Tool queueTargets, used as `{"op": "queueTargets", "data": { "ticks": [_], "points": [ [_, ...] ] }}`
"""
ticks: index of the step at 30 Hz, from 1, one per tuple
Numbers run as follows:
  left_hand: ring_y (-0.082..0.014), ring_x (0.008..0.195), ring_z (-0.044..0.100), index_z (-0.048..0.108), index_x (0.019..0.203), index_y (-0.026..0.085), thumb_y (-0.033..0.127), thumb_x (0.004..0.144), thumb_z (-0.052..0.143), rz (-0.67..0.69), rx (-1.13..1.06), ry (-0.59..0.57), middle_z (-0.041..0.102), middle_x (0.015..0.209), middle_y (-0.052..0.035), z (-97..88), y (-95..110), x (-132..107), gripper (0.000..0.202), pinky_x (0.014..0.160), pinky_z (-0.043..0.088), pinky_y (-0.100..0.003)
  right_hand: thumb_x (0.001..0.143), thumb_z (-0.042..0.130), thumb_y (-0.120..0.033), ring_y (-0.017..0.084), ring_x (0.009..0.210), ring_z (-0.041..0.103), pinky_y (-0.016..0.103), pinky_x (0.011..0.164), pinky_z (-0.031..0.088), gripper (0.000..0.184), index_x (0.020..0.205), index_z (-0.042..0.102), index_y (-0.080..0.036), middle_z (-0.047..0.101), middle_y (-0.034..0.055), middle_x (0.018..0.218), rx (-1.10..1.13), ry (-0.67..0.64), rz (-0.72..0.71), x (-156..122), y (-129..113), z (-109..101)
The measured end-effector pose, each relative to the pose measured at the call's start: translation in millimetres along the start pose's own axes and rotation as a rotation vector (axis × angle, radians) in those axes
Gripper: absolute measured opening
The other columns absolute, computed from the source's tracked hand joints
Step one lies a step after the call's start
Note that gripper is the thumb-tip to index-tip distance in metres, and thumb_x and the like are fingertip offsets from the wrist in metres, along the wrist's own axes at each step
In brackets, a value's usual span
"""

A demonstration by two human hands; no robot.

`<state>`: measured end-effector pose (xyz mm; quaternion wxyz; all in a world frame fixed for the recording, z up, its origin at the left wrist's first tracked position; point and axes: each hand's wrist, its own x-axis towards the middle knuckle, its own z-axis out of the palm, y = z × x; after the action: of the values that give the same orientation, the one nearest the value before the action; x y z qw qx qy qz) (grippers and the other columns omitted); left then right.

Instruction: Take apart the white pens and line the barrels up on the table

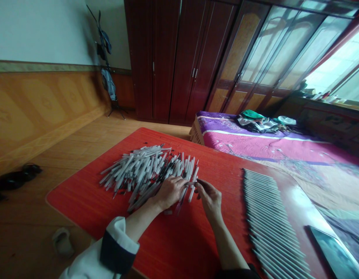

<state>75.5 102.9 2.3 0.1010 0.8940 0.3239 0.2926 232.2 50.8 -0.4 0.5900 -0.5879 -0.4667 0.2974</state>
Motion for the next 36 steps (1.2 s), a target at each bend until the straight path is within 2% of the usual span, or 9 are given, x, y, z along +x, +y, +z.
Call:
{"op": "queueTargets", "data": {
  "ticks": [4,8,12,17,21,25,29,33,36],
  "points": [
    [-0.0165,0.081,0.059,0.06,0.094,0.018,0.022,0.09,0.043,-0.003,0.005,-0.012,0.064,0.084,-0.0027,0.0,0,0,0.018,0.074,0.041,-0.029,0.076,0.057,-0.047,0.011,0.042,0.049,0.021,0.04,0.04,0.036,0.069,0.067,-0.012,0.059,0.0026,0.052,-0.08,0.006,0.012,-1,0,0],
    [-0.0165,0.082,0.059,0.06,0.096,0.018,0.024,0.09,0.043,-0.009,-0.006,-0.003,0.065,0.087,-0.003,-0.8,1,0,0.019,0.075,0.042,-0.029,0.074,0.06,-0.046,0.013,0.049,0.054,0.023,0.043,0.044,0.036,0.085,0.068,-0.013,0.064,0.0042,0.062,-0.002,0.012,-0.002,-1,0,0],
    [-0.0164,0.08,0.059,0.061,0.093,0.018,0.022,0.09,0.042,0.0,0.013,-0.025,0.065,0.084,-0.0028,-1.0,1,1,0.019,0.074,0.041,-0.029,0.074,0.059,-0.047,0.012,0.043,0.05,0.022,0.039,0.041,0.036,0.071,0.068,-0.012,0.06,0.0037,0.052,-0.065,0.021,0.034,-1,3,0],
    [-0.0167,0.081,0.059,0.06,0.094,0.017,0.021,0.089,0.044,-0.02,0.037,-0.008,0.065,0.084,-0.0033,0.3,0,1,0.018,0.074,0.041,-0.029,0.072,0.062,-0.045,0.013,0.048,0.054,0.023,0.04,0.043,0.037,0.088,0.068,-0.012,0.065,0.005,0.063,0.042,0.023,0.007,0,3,0],
    [-0.0164,0.079,0.058,0.061,0.091,0.017,0.019,0.089,0.043,-0.002,0.051,-0.024,0.064,0.082,-0.0028,1.5,0,0,0.017,0.073,0.041,-0.029,0.073,0.062,-0.044,0.011,0.044,0.049,0.022,0.039,0.041,0.033,0.074,0.068,-0.011,0.061,0.0036,0.055,-0.024,0.024,0.028,0,5,0],
    [-0.0164,0.079,0.058,0.06,0.092,0.017,0.021,0.089,0.043,0.004,0.053,-0.016,0.064,0.083,-0.0028,1.1,0,0,0.018,0.073,0.041,-0.029,0.073,0.062,-0.044,0.013,0.049,0.053,0.023,0.04,0.043,0.038,0.091,0.068,-0.012,0.064,0.005,0.064,0.033,0.02,0.008,1,9,-1],
    [-0.016,0.077,0.058,0.06,0.09,0.018,0.02,0.09,0.041,0.029,0.066,-0.025,0.064,0.08,-0.0022,0.0,0,0,0.019,0.073,0.041,-0.03,0.075,0.06,-0.045,0.011,0.043,0.048,0.022,0.04,0.04,0.035,0.073,0.068,-0.011,0.059,0.0029,0.053,-0.033,0.007,0.026,0,9,-1],
    [-0.016,0.077,0.058,0.059,0.089,0.018,0.021,0.09,0.042,0.015,0.062,-0.013,0.064,0.081,-0.0021,-0.8,0,0,0.018,0.074,0.041,-0.031,0.075,0.06,-0.045,0.012,0.048,0.052,0.022,0.041,0.041,0.036,0.086,0.067,-0.012,0.062,0.004,0.061,0.039,-0.001,0.04,0,7,0],
    [-0.0156,0.077,0.058,0.059,0.09,0.018,0.017,0.089,0.041,0.022,0.062,-0.021,0.064,0.08,-0.0017,-0.9,0,1,0.018,0.073,0.041,-0.031,0.074,0.061,-0.045,0.011,0.044,0.048,0.022,0.041,0.039,0.034,0.078,0.067,-0.011,0.059,0.0028,0.055,-0.002,-0.017,0.05,-1,7,1]
  ]
}}
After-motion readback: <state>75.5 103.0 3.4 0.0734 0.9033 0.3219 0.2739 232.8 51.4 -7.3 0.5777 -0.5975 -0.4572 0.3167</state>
